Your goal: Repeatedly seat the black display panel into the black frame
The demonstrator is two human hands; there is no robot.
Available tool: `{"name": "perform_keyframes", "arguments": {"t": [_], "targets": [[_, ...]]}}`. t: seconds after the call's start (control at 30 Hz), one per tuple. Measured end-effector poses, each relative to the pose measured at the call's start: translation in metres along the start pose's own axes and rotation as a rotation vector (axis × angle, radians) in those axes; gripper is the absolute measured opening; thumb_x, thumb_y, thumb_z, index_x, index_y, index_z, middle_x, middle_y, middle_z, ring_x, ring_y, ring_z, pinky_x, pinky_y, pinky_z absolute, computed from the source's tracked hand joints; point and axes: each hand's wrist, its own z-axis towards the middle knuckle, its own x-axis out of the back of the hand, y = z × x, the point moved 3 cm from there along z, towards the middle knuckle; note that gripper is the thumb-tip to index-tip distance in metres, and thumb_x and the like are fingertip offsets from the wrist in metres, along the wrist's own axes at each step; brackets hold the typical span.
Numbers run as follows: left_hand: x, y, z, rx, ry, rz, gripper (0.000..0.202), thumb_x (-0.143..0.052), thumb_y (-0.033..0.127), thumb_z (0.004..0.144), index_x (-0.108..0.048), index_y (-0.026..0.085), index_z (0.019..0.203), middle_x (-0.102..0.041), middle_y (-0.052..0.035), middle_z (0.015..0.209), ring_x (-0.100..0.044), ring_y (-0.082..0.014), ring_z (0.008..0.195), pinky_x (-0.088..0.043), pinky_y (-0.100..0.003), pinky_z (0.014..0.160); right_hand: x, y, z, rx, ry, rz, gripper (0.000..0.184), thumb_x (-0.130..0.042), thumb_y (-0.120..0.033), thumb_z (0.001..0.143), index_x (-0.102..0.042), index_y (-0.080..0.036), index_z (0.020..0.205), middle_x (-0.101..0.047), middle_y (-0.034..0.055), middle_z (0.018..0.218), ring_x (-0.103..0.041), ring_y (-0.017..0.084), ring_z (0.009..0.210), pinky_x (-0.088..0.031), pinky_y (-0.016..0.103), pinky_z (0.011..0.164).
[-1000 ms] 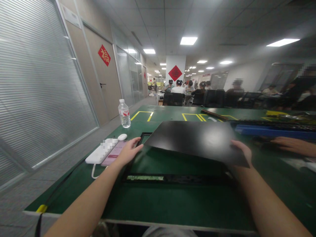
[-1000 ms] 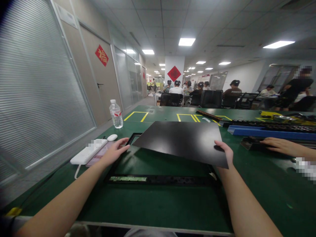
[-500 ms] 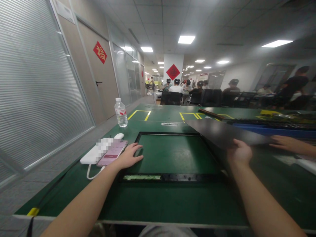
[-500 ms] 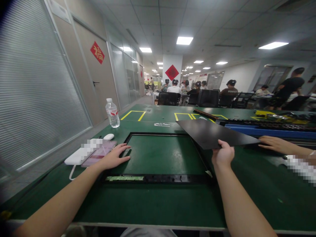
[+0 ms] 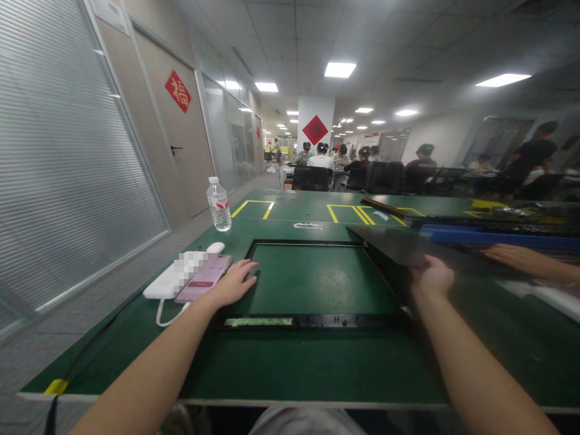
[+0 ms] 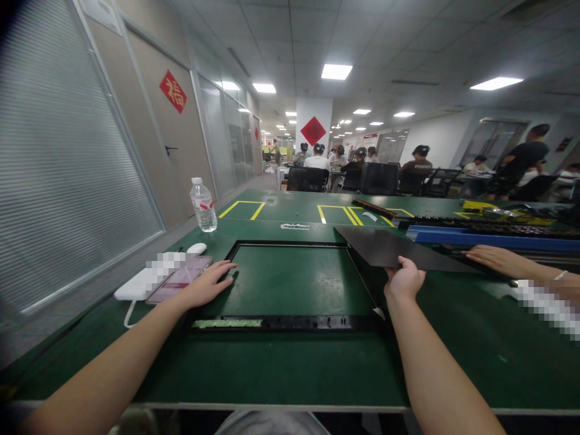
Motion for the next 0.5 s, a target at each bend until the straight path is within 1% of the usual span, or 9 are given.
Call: {"name": "perform_keyframes", "arguments": {"t": [0.17, 0.3, 0.43, 0.5], "targets": [[0.0, 0.001, 0.0, 0.001, -0.008, 0.004, 0.055, -0.049, 0.046, 0.084, -0.062, 0.015, 0.129, -0.052, -0.0192, 0.144, -0.046, -0.0353, 0.135, -0.033, -0.05, 0.114, 0.007, 0.008, 0.013, -0.117, 0.103, -0.083, 0.031, -0.055, -0.005, 0.057, -0.046, -0.021, 0.081, -0.061, -0.0019, 0.083, -0.062, 0.015, 0.068, -0.054, 0.026, 0.051], [0.0, 0.0, 0.001, -0.006, -0.007, 0.007, 0.056, -0.049, 0.044, 0.084, -0.063, 0.012, 0.128, -0.052, -0.0212, 0.142, -0.046, -0.0361, 0.135, -0.032, -0.05, 0.114, 0.012, 0.013, 0.02, -0.177, 0.131, -0.078, 0.032, -0.055, -0.003, 0.058, -0.047, -0.021, 0.083, -0.061, -0.0022, 0.086, -0.062, 0.013, 0.067, -0.054, 0.024, 0.05], [-0.001, -0.001, 0.001, -0.009, 0.001, 0.003, 0.052, -0.051, 0.045, 0.084, -0.064, 0.017, 0.125, -0.054, -0.0171, 0.142, -0.046, -0.0344, 0.135, -0.032, -0.049, 0.115, 0.017, 0.018, 0.028, -0.219, 0.147, -0.083, 0.031, -0.054, -0.001, 0.059, -0.048, -0.021, 0.082, -0.06, -0.0022, 0.085, -0.062, 0.013, 0.067, -0.056, 0.025, 0.052], [-0.001, -0.001, 0.001, -0.004, 0.003, 0.008, 0.052, -0.051, 0.044, 0.084, -0.064, 0.016, 0.125, -0.054, -0.0171, 0.142, -0.045, -0.0344, 0.136, -0.032, -0.048, 0.115, 0.022, 0.021, 0.034, -0.243, 0.169, -0.098, 0.03, -0.053, 0.0, 0.059, -0.048, -0.02, 0.081, -0.059, -0.0019, 0.083, -0.062, 0.013, 0.066, -0.057, 0.027, 0.054]]}}
